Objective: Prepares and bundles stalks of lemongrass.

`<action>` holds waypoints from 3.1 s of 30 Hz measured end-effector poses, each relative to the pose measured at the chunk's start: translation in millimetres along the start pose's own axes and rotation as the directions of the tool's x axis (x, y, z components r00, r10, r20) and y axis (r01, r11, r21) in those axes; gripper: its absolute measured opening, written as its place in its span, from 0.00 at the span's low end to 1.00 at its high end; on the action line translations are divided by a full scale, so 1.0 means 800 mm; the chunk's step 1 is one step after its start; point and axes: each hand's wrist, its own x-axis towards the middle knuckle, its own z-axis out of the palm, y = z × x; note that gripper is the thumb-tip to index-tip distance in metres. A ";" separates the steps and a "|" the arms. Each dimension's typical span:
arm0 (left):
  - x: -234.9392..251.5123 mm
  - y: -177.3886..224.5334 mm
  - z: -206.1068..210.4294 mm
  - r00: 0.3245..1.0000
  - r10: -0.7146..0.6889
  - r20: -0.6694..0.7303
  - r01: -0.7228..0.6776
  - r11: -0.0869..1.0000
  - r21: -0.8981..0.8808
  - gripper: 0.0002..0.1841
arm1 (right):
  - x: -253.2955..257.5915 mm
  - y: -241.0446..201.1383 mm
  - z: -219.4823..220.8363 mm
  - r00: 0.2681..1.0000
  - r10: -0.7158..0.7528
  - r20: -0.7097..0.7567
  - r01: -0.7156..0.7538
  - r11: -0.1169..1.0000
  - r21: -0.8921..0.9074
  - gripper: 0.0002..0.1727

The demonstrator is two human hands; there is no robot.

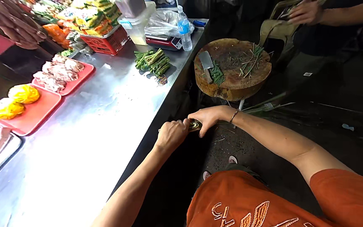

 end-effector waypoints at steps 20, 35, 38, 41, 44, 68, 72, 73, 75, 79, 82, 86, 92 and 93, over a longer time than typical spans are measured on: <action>0.085 -0.006 0.019 0.865 -0.489 -0.112 0.464 0.865 -0.191 0.12 | 0.032 -0.022 0.006 0.710 0.288 -0.643 -0.513 0.837 -0.192 0.14; 0.090 -0.022 0.011 0.858 -0.390 -0.334 0.375 0.920 -0.112 0.11 | 0.001 0.012 -0.114 0.936 0.254 -0.245 -0.341 0.832 -0.438 0.14; 0.098 -0.028 0.008 0.814 -0.487 -0.316 0.426 0.871 -0.247 0.11 | -0.005 -0.004 -0.092 0.869 0.255 -0.423 -0.423 0.826 -0.371 0.16; 0.105 -0.026 0.010 0.756 -0.581 -0.301 0.465 0.800 -0.378 0.11 | 0.002 -0.018 -0.042 0.697 0.259 -0.669 -0.472 0.868 -0.156 0.15; 0.113 -0.009 0.014 0.707 -0.662 -0.249 0.449 0.692 -0.565 0.15 | 0.023 -0.036 -0.007 0.585 0.390 -0.711 -0.416 0.897 0.149 0.25; 0.095 0.036 -0.023 0.669 -0.598 -0.442 -0.548 0.006 -0.837 0.35 | -0.003 -0.072 0.031 0.110 0.153 -0.982 0.277 0.944 0.178 0.17; 0.089 0.044 -0.035 0.618 -0.646 -0.448 -0.639 -0.081 -0.765 0.26 | 0.003 -0.085 0.037 -0.015 0.069 -0.997 0.235 0.970 0.064 0.16; 0.089 0.044 -0.037 0.616 -0.648 -0.448 -0.663 -0.119 -0.739 0.21 | 0.005 -0.087 0.038 -0.042 0.060 -0.997 0.218 0.975 0.049 0.16; 0.089 0.043 -0.038 0.625 -0.643 -0.442 -0.694 -0.199 -0.692 0.16 | 0.010 -0.090 0.041 -0.093 0.043 -0.995 0.213 0.977 0.023 0.15; 0.086 0.045 -0.045 0.658 -0.604 -0.450 -0.717 -0.320 -0.619 0.18 | 0.022 -0.092 0.051 -0.255 -0.027 -0.967 0.244 0.965 -0.091 0.15; 0.078 0.045 -0.052 0.669 -0.607 -0.430 -0.713 -0.359 -0.603 0.13 | 0.024 -0.087 0.050 -0.277 -0.033 -0.960 0.290 0.950 -0.116 0.11; 0.075 0.045 -0.055 0.656 -0.671 -0.346 -0.697 -0.363 -0.618 0.13 | 0.036 -0.072 0.045 -0.323 -0.072 -0.944 0.327 0.927 -0.183 0.06; 0.086 0.032 -0.044 0.604 -0.747 -0.279 -0.699 -0.327 -0.636 0.09 | 0.011 -0.059 0.037 -0.018 0.028 -0.999 0.449 0.893 0.017 0.13; 0.088 0.025 -0.039 0.592 -0.751 -0.293 -0.698 -0.296 -0.652 0.10 | -0.002 -0.054 0.035 0.132 0.051 -0.990 0.443 0.890 0.105 0.20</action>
